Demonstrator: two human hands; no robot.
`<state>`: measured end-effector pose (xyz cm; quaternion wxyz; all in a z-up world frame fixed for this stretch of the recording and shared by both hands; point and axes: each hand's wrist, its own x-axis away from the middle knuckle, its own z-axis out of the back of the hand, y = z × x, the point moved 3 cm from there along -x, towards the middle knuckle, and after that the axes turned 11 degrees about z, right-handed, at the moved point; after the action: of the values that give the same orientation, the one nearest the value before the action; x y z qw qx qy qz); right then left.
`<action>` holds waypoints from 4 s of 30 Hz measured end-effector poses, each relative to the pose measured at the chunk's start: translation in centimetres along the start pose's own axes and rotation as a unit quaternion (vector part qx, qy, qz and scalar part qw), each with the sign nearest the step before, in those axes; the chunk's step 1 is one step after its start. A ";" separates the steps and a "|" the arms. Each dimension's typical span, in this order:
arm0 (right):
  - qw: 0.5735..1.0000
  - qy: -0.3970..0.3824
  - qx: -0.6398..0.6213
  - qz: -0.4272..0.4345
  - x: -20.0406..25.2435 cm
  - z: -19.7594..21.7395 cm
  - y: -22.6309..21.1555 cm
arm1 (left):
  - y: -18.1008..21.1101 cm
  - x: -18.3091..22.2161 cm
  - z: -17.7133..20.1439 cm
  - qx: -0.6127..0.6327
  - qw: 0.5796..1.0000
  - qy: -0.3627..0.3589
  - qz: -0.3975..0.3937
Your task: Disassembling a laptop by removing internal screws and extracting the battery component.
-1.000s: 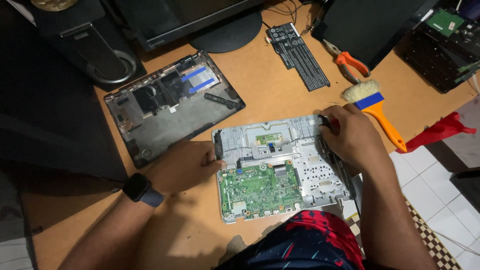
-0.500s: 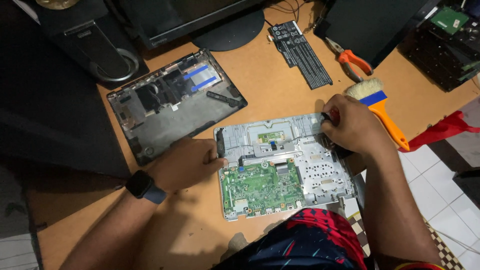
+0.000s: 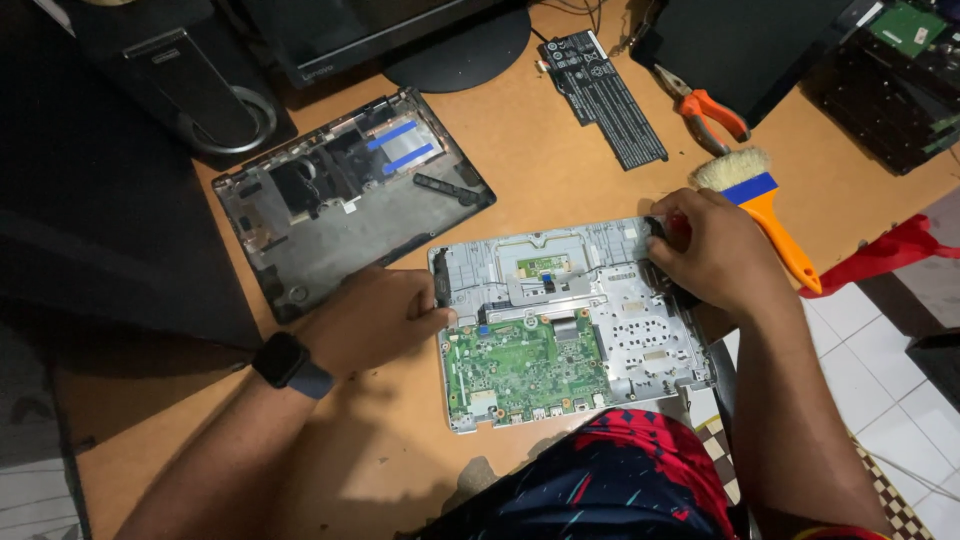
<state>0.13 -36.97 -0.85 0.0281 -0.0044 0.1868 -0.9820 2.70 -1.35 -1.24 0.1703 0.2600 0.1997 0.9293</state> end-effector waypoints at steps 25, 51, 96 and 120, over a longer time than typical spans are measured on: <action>0.996 0.030 -0.080 -0.024 0.7 -0.5 0.0 | 0.3 0.3 0.0 -0.030 0.998 0.004 0.048; 0.887 0.295 -0.354 0.033 12.0 -3.8 7.6 | 3.0 0.5 1.0 0.048 0.991 0.084 0.098; 0.639 -0.102 -0.697 -0.309 12.1 -47.1 49.5 | -0.9 -0.1 -2.3 0.073 0.983 0.124 0.115; 0.705 -0.207 -0.650 -0.192 -3.0 -47.9 35.4 | 0.6 -0.3 -2.5 0.165 0.949 0.159 0.215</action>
<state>4.16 -52.13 -58.39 -0.1327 -0.2605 0.7636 -0.5757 1.43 -2.64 -3.04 -0.1129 0.1702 0.3139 0.9272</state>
